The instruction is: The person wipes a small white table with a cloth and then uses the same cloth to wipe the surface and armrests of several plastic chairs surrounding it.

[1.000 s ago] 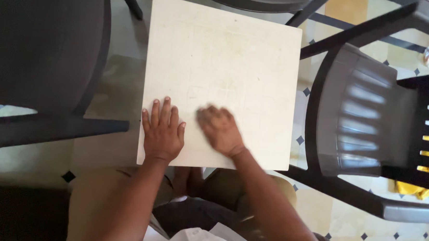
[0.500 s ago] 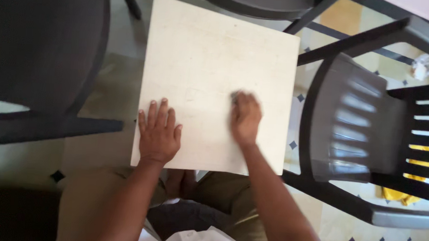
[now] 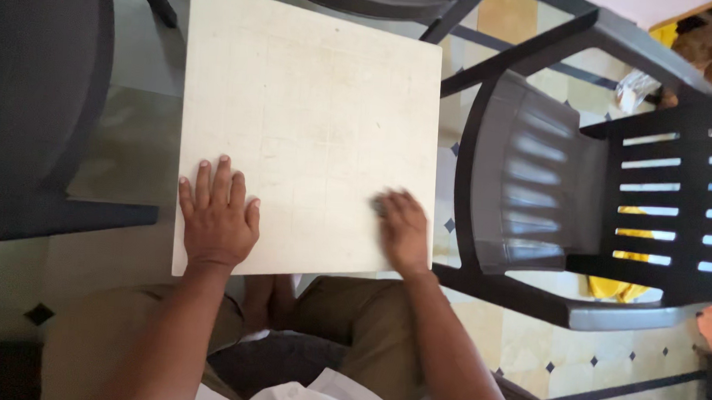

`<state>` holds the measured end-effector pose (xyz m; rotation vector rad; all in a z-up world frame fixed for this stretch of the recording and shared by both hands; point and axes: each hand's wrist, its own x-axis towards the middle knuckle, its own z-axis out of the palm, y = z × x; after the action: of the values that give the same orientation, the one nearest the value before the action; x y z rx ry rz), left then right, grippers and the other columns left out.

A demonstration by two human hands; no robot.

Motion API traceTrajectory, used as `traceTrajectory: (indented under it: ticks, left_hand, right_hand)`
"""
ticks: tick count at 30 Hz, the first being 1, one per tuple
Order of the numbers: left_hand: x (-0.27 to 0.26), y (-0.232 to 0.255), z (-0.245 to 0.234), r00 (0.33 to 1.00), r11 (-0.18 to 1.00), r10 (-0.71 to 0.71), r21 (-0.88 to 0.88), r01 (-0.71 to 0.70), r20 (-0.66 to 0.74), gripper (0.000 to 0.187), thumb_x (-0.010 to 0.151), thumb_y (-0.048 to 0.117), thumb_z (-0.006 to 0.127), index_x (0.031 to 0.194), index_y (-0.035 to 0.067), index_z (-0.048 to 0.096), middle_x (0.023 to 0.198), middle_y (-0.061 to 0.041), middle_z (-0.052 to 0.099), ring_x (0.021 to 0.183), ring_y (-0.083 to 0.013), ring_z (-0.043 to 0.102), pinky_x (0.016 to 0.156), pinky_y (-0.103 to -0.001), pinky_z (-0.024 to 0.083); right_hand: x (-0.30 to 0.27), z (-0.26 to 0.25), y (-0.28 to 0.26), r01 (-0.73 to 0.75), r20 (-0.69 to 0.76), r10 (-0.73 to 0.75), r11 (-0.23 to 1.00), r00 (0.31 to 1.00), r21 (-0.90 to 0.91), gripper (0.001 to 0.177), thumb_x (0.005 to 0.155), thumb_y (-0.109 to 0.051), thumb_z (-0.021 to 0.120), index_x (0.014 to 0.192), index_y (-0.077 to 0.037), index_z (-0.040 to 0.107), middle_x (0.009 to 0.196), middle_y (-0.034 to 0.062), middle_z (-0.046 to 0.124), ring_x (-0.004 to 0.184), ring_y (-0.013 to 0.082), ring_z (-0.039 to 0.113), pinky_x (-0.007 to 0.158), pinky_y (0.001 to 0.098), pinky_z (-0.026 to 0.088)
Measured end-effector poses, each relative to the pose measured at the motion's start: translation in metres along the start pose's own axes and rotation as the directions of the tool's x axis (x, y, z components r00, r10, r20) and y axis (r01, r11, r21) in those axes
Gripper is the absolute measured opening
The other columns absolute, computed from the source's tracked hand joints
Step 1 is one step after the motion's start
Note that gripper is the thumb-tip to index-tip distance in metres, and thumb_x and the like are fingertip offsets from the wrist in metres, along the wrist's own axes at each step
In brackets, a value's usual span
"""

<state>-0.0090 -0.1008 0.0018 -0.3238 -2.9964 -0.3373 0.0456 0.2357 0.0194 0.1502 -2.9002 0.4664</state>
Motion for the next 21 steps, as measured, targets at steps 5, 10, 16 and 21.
traceTrajectory:
  ticks: [5, 10, 16, 21]
  left_hand:
    - [0.001, 0.002, -0.001, 1.000, 1.000, -0.012, -0.011, 0.012, 0.007, 0.054, 0.100, 0.041, 0.053, 0.141, 0.007, 0.058, 0.164, -0.013, 0.039, 0.155, -0.0353, 0.029, 0.126, -0.060, 0.017]
    - [0.001, 0.001, -0.004, 1.000, 1.000, -0.011, 0.010, 0.011, -0.008, 0.053, 0.101, 0.042, 0.053, 0.141, 0.008, 0.057, 0.164, -0.012, 0.040, 0.155, -0.0346, 0.029, 0.126, -0.061, 0.018]
    - [0.002, 0.001, -0.004, 1.000, 1.000, -0.015, -0.003, 0.015, 0.014, 0.053, 0.101, 0.042, 0.051, 0.141, 0.008, 0.057, 0.164, -0.012, 0.038, 0.154, -0.0347, 0.028, 0.125, -0.061, 0.017]
    - [0.005, 0.002, -0.004, 0.998, 1.000, -0.024, -0.008, 0.024, 0.055, 0.055, 0.100, 0.042, 0.050, 0.143, 0.008, 0.054, 0.164, -0.013, 0.035, 0.154, -0.0345, 0.025, 0.125, -0.061, 0.015]
  right_hand:
    - [-0.019, -0.004, 0.025, -0.093, -0.089, 0.084, 0.991, 0.992, -0.100, 0.041, 0.095, -0.014, 0.066, 0.135, -0.004, 0.064, 0.144, 0.0174, 0.058, 0.139, 0.0427, 0.046, 0.115, 0.0521, 0.037]
    - [-0.015, 0.001, 0.020, -0.103, -0.137, 0.085, 0.987, 0.987, -0.124, 0.038, 0.096, -0.012, 0.065, 0.133, -0.004, 0.065, 0.142, 0.0170, 0.059, 0.139, 0.0420, 0.047, 0.116, 0.0533, 0.036]
    - [-0.007, 0.005, 0.024, -0.112, -0.139, 0.096, 0.988, 0.986, -0.110, 0.036, 0.096, -0.011, 0.065, 0.131, -0.003, 0.065, 0.142, 0.0160, 0.059, 0.139, 0.0417, 0.048, 0.116, 0.0530, 0.036]
    - [0.034, 0.017, 0.035, -0.114, -0.146, 0.092, 0.982, 0.985, -0.151, 0.034, 0.098, -0.012, 0.063, 0.131, -0.001, 0.065, 0.142, 0.0177, 0.059, 0.138, 0.0418, 0.048, 0.115, 0.0551, 0.035]
